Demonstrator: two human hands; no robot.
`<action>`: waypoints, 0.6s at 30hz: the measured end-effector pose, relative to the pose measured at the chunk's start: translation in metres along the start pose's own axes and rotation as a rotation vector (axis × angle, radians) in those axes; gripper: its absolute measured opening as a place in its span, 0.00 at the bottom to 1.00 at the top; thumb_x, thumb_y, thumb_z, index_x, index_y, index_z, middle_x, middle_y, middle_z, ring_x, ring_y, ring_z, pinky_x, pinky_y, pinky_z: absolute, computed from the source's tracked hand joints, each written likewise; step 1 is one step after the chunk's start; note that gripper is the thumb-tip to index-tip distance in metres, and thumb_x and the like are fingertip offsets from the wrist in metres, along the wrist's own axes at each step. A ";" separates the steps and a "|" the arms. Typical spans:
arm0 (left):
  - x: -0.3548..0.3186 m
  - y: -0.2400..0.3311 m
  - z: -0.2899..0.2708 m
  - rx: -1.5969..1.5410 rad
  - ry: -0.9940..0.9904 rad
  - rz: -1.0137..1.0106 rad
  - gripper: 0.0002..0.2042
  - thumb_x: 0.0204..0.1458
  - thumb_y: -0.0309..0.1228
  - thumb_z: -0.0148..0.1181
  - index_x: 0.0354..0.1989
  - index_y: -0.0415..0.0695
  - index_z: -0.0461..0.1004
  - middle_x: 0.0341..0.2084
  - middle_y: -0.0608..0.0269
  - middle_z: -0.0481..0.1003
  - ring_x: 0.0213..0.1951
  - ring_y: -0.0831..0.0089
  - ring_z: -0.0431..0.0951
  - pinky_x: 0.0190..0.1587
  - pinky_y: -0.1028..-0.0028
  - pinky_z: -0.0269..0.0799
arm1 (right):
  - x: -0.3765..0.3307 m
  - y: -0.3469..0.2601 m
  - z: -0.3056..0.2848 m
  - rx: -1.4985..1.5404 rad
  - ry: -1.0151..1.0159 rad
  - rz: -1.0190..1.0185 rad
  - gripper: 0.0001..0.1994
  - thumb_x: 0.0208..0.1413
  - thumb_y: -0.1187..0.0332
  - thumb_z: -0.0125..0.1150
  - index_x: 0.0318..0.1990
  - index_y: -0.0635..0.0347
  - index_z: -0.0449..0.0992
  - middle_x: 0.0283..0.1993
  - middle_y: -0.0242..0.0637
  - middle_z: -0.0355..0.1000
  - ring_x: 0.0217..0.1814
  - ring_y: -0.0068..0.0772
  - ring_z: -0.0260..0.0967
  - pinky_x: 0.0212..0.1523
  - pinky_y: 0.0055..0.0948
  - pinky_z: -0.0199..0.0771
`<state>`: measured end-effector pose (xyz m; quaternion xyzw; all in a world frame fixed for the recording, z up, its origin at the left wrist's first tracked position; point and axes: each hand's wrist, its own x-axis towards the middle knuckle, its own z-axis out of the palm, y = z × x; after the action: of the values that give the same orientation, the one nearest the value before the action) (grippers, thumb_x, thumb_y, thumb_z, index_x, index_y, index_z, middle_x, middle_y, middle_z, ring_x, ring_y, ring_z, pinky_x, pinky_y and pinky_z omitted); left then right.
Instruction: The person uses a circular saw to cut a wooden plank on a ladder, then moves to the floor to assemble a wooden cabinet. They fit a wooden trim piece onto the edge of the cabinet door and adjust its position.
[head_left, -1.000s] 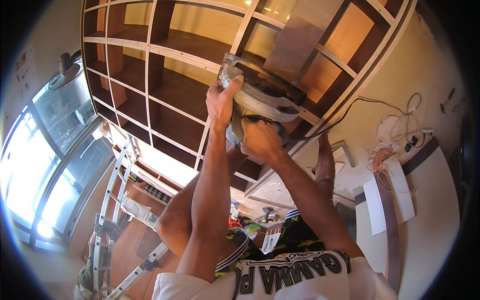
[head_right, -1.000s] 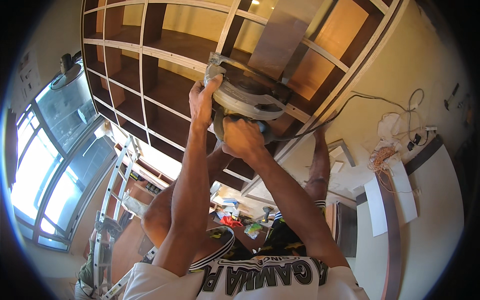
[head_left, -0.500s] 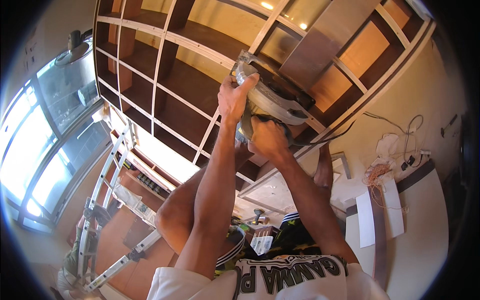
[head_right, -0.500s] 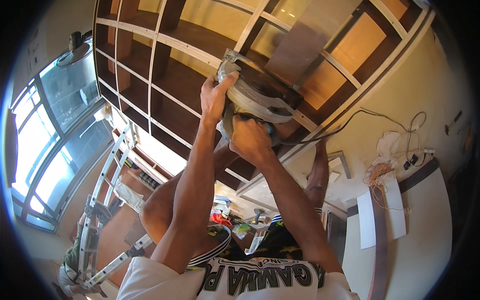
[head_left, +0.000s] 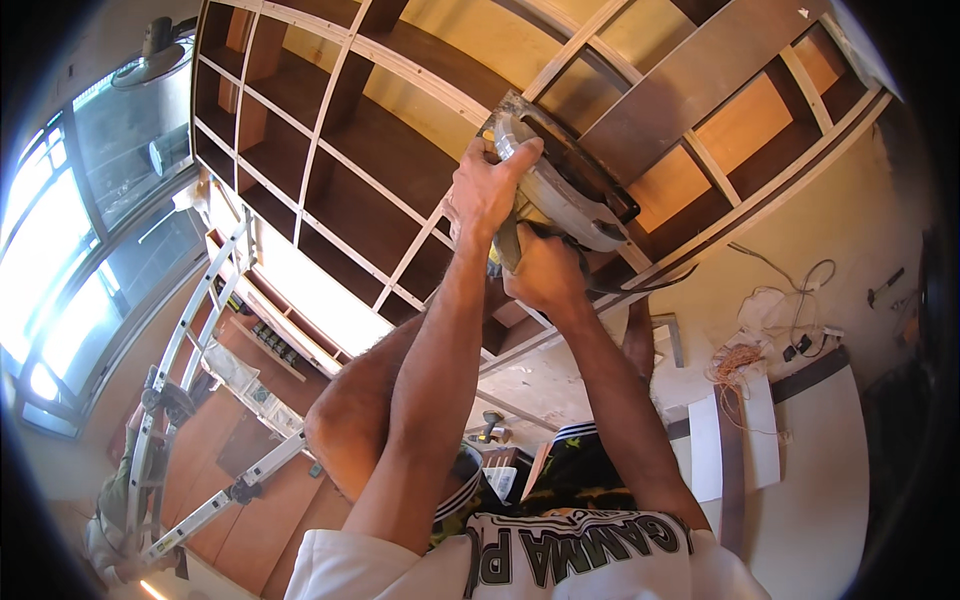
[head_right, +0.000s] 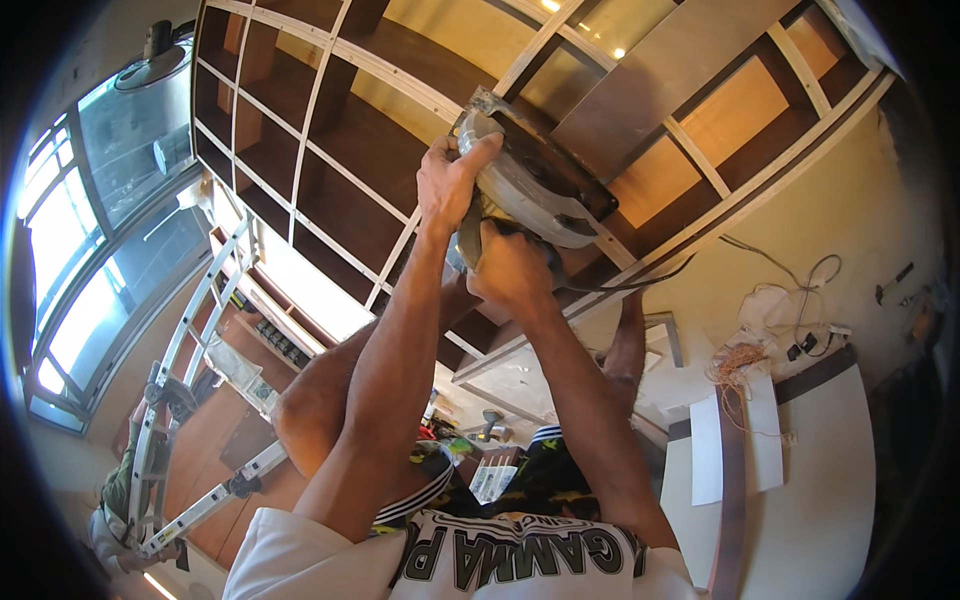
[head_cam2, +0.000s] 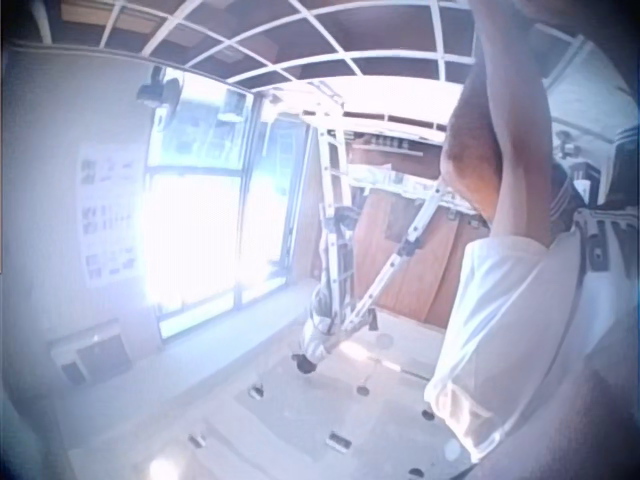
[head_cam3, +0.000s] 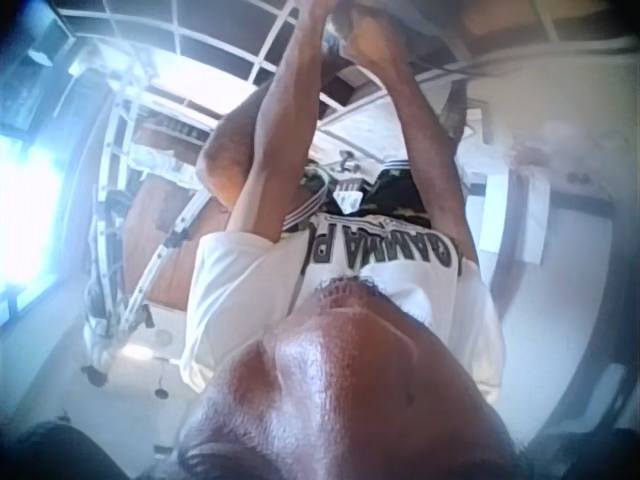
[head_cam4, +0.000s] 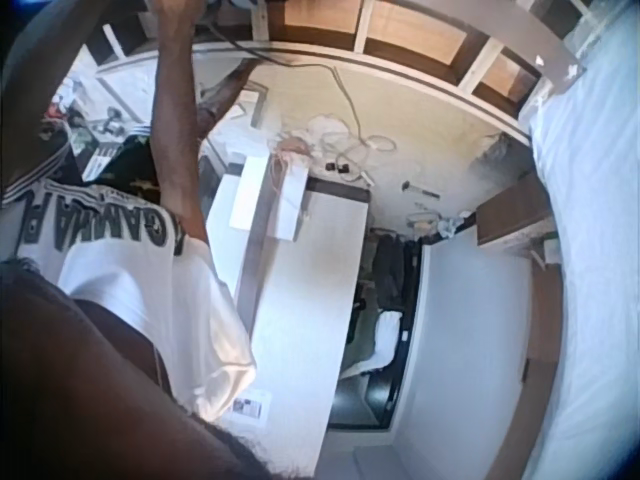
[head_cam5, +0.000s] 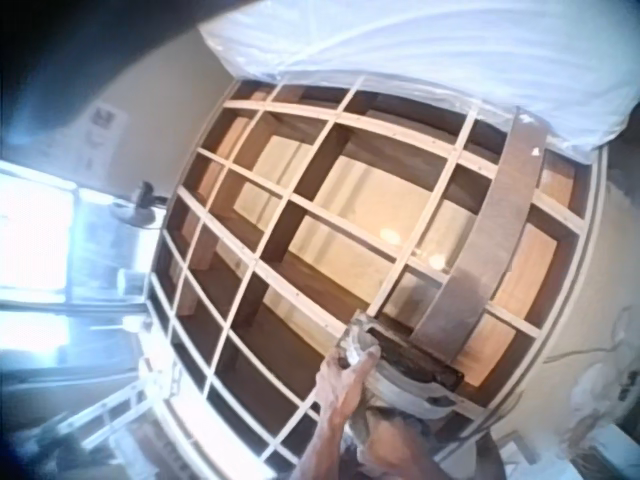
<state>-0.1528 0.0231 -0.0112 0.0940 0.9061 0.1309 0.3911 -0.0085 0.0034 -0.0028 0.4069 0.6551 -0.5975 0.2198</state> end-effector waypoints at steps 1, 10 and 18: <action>-0.001 0.001 0.000 -0.006 -0.002 0.003 0.41 0.40 0.64 0.69 0.52 0.35 0.80 0.42 0.38 0.83 0.50 0.45 0.83 0.58 0.58 0.72 | 0.000 0.000 0.000 -0.002 -0.006 0.010 0.24 0.45 0.66 0.66 0.53 0.60 0.75 0.40 0.60 0.81 0.48 0.64 0.81 0.56 0.56 0.78; 0.001 0.002 0.004 0.026 0.026 0.047 0.37 0.44 0.65 0.68 0.45 0.37 0.82 0.39 0.45 0.84 0.47 0.53 0.83 0.54 0.61 0.74 | 0.001 0.002 -0.001 -0.044 0.056 -0.039 0.23 0.44 0.67 0.65 0.52 0.60 0.76 0.38 0.59 0.81 0.43 0.66 0.81 0.52 0.57 0.80; -0.005 -0.025 -0.009 0.111 0.148 0.121 0.40 0.57 0.74 0.47 0.48 0.45 0.80 0.41 0.37 0.82 0.50 0.38 0.81 0.54 0.48 0.72 | 0.001 -0.004 0.018 0.015 0.116 -0.199 0.16 0.43 0.68 0.65 0.41 0.63 0.78 0.34 0.66 0.79 0.40 0.68 0.81 0.47 0.60 0.82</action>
<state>-0.1577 -0.0036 -0.0102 0.1602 0.9309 0.1107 0.3089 -0.0156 -0.0132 -0.0048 0.3755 0.6994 -0.5966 0.1182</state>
